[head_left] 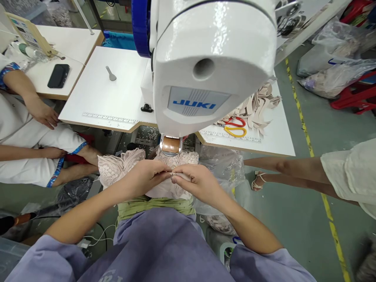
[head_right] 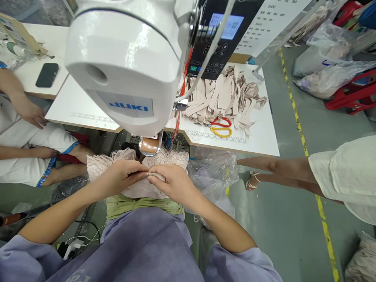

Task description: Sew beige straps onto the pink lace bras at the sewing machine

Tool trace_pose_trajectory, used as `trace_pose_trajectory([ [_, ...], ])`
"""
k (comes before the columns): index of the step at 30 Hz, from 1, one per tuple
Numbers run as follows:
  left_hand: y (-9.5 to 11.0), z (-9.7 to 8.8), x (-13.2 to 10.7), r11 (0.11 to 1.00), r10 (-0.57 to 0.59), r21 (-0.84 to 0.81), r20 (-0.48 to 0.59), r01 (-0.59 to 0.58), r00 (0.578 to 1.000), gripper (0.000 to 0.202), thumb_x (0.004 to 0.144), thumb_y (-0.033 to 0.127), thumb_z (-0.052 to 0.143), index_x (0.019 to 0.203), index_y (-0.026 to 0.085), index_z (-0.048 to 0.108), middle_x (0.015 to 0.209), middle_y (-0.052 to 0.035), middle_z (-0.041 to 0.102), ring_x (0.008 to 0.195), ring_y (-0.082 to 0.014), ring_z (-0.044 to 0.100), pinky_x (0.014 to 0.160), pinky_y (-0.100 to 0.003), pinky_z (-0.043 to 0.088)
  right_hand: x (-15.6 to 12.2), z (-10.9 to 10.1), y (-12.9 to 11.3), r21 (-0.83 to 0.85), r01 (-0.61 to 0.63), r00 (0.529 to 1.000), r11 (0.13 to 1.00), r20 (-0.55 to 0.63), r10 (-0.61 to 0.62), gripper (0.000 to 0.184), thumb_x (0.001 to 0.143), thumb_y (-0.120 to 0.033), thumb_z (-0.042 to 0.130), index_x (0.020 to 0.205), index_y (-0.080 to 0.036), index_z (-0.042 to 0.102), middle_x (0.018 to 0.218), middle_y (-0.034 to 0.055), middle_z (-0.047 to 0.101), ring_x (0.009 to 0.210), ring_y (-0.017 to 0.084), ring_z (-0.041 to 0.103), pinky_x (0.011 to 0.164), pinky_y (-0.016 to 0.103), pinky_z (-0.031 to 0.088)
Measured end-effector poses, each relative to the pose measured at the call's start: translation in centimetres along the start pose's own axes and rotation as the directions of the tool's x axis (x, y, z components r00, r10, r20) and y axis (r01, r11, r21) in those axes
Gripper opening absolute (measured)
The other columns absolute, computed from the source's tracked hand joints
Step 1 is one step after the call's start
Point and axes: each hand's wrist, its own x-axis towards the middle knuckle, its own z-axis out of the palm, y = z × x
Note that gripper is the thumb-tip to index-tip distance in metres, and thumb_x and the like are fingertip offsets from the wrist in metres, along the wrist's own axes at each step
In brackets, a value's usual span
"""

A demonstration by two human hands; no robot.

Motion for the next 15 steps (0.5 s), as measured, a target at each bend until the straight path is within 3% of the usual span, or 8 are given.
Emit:
trace_pose_trajectory([
  [4, 0.3, 0.8, 0.0, 0.991, -0.027, 0.132, -0.087, 0.038, 0.996, 0.026, 0.100, 0.030, 0.048, 0.087, 0.016, 0.066, 0.075, -0.0021, 0.066, 0.067, -0.0146, 0.058, 0.060, -0.026, 0.037, -0.3, 0.3, -0.1, -0.136, 0.084, 0.984, 0.987, -0.143, -0.103, 0.014, 0.098, -0.029, 0.058, 0.095, -0.023, 0.071, 0.085, 0.0003, 0.072, 0.078, 0.015, 0.062, 0.070, 0.027, 0.041],
  [7, 0.7, 1.6, 0.1, 1.000, -0.011, 0.025, -0.182, 0.016, 0.983, 0.030, 0.101, 0.031, 0.044, 0.082, 0.017, 0.061, 0.069, 0.0003, 0.061, 0.063, -0.0125, 0.055, 0.058, -0.024, 0.037, 0.3, -0.5, -0.8, -0.218, 0.154, 0.956, 0.964, -0.212, -0.201, 0.015, 0.097, -0.027, 0.057, 0.093, -0.021, 0.071, 0.085, 0.0029, 0.069, 0.081, 0.017, 0.060, 0.073, 0.029, 0.041],
  [10, 0.3, 1.8, 0.6, 0.999, -0.041, -0.032, -0.335, 0.032, 0.941, 0.026, 0.100, 0.036, 0.050, 0.086, 0.018, 0.062, 0.064, 0.0034, 0.059, 0.057, -0.0102, 0.053, 0.053, -0.021, 0.037, 2.5, -2.2, -1.3, -0.133, 0.071, 0.986, 0.989, -0.140, -0.090, 0.013, 0.092, -0.027, 0.060, 0.086, -0.021, 0.069, 0.082, 0.0020, 0.067, 0.074, 0.016, 0.058, 0.066, 0.027, 0.039],
  [13, -1.5, 1.2, 1.3, 0.966, 0.096, 0.259, -0.431, 0.021, 0.897, 0.022, 0.099, 0.035, 0.052, 0.106, 0.019, 0.065, 0.064, 0.0040, 0.060, 0.056, -0.0112, 0.055, 0.052, -0.022, 0.035, 5.2, -3.4, -1.5, -0.158, -0.036, 0.996, 0.987, -0.090, 0.022, 0.017, 0.089, -0.026, 0.058, 0.075, -0.020, 0.065, 0.075, 0.0003, 0.064, 0.066, 0.014, 0.054, 0.061, 0.027, 0.033],
  [15, -3.1, 0.5, 1.6, 0.852, 0.307, 0.516, -0.361, -0.086, 0.881, 0.022, 0.100, 0.026, 0.048, 0.115, 0.021, 0.063, 0.067, 0.0024, 0.062, 0.058, -0.0124, 0.056, 0.053, -0.024, 0.034, 6.4, -3.7, -1.6, -0.251, -0.049, 0.996, 0.967, -0.084, 0.029, 0.023, 0.089, -0.023, 0.054, 0.067, -0.019, 0.060, 0.063, -0.0010, 0.056, 0.059, 0.013, 0.047, 0.057, 0.029, 0.027],
])
